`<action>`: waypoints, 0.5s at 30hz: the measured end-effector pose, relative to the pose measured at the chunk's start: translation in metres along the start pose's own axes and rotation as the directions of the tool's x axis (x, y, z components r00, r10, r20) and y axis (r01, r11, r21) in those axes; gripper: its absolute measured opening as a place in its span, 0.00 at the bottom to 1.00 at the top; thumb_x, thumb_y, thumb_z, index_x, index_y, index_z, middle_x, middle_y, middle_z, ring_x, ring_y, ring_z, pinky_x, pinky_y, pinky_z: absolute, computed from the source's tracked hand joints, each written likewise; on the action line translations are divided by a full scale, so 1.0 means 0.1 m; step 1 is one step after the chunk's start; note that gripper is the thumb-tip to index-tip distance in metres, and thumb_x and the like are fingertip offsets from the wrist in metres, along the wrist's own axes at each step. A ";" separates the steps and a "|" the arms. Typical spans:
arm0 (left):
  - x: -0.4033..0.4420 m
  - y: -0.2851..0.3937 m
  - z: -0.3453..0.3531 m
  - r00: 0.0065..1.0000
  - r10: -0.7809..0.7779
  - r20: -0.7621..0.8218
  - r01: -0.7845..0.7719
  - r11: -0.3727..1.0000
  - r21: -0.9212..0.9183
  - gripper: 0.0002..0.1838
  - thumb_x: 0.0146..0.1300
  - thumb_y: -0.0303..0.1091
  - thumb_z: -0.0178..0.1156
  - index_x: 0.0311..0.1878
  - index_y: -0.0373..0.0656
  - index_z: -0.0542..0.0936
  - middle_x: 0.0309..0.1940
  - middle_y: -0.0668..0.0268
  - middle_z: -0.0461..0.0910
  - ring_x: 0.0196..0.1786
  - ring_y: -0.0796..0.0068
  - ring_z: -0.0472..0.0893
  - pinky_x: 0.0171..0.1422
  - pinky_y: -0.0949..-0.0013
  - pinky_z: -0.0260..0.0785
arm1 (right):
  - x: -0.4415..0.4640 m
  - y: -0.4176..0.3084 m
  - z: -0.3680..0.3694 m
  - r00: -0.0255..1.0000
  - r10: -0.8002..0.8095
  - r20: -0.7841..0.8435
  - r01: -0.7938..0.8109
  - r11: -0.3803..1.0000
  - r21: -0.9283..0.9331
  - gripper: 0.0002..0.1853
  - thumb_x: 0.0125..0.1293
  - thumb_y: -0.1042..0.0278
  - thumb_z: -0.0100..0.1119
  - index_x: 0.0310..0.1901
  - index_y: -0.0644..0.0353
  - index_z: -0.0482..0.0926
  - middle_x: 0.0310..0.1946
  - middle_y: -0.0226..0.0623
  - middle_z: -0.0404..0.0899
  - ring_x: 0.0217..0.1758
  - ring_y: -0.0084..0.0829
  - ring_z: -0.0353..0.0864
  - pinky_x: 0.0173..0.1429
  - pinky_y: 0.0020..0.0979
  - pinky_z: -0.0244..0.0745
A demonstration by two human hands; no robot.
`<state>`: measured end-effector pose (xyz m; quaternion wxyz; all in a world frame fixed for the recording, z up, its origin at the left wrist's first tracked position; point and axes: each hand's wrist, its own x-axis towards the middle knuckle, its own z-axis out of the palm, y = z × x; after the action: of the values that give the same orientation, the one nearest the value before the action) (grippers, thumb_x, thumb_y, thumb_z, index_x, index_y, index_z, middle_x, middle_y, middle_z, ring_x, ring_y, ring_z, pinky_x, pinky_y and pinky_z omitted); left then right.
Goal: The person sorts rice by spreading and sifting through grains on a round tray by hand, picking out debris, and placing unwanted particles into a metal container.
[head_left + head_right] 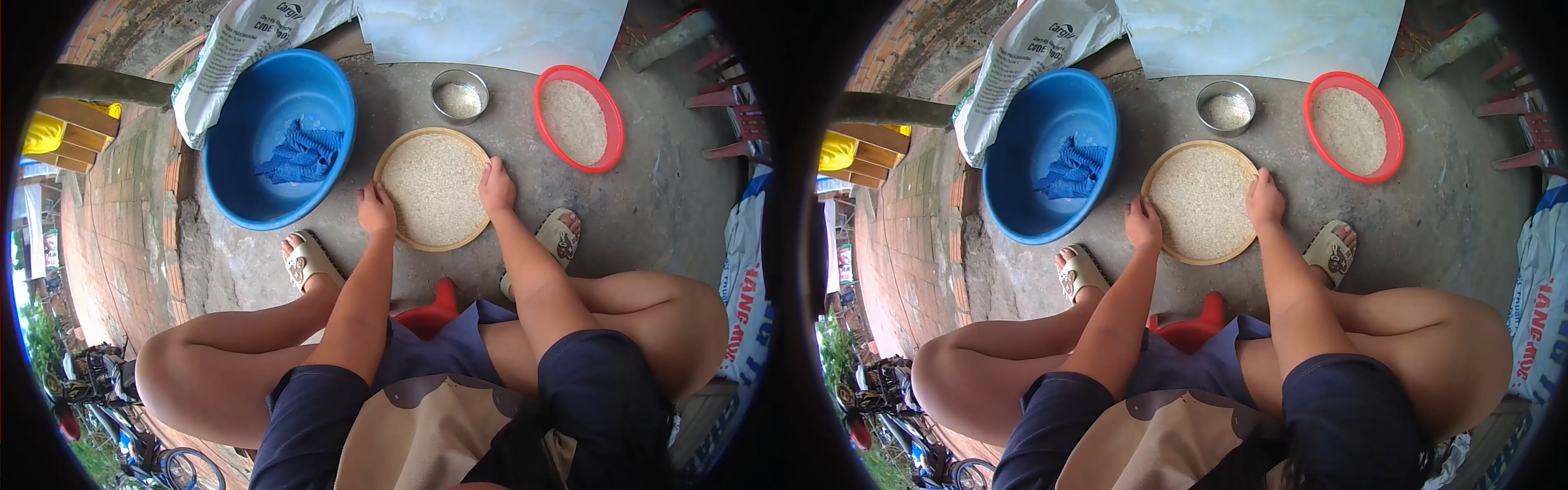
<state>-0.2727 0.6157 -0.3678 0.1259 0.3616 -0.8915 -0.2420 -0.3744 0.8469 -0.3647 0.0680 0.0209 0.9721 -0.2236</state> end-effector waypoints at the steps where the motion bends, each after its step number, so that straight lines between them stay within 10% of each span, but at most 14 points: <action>1: 0.00 0.00 -0.02 1.000 -0.008 -0.009 0.008 1.000 -0.027 0.15 0.69 0.42 0.50 0.54 0.49 0.77 0.45 0.56 0.77 0.43 0.53 0.80 0.44 0.55 0.74 | 0.00 -0.02 -0.02 1.000 -0.004 0.002 0.004 1.000 -0.010 0.11 0.72 0.58 0.42 0.46 0.56 0.64 0.44 0.46 0.78 0.41 0.53 0.80 0.42 0.50 0.74; 5: 0.09 -0.09 -0.09 0.996 -0.030 0.081 0.024 0.997 0.073 0.15 0.67 0.41 0.52 0.54 0.50 0.77 0.45 0.57 0.77 0.44 0.54 0.80 0.44 0.54 0.74 | -0.10 -0.13 0.04 0.995 0.063 -0.081 -0.057 0.995 0.082 0.13 0.70 0.57 0.44 0.46 0.56 0.68 0.45 0.44 0.78 0.43 0.51 0.80 0.44 0.47 0.75; 11: 0.28 0.04 -0.06 0.897 0.377 -0.232 -0.340 0.922 0.184 0.14 0.60 0.32 0.58 0.50 0.47 0.79 0.41 0.58 0.76 0.40 0.57 0.79 0.45 0.59 0.73 | -0.13 -0.14 0.06 0.991 0.040 -0.126 -0.028 0.995 0.094 0.12 0.70 0.57 0.45 0.46 0.56 0.68 0.47 0.43 0.74 0.44 0.49 0.79 0.44 0.46 0.75; 15: 0.38 0.37 0.02 0.956 0.291 -0.023 -0.288 0.928 -0.236 0.14 0.56 0.24 0.59 0.47 0.41 0.79 0.40 0.57 0.77 0.38 0.58 0.79 0.44 0.63 0.73 | -0.11 -0.14 0.05 0.991 0.036 -0.132 -0.022 0.994 0.105 0.12 0.69 0.57 0.46 0.46 0.55 0.69 0.47 0.43 0.73 0.44 0.49 0.79 0.44 0.46 0.75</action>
<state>-0.3215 0.6127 -0.3485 0.1971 0.2071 -0.9005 -0.3276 -0.3636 0.8322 -0.3622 0.0050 0.0532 0.9613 -0.2704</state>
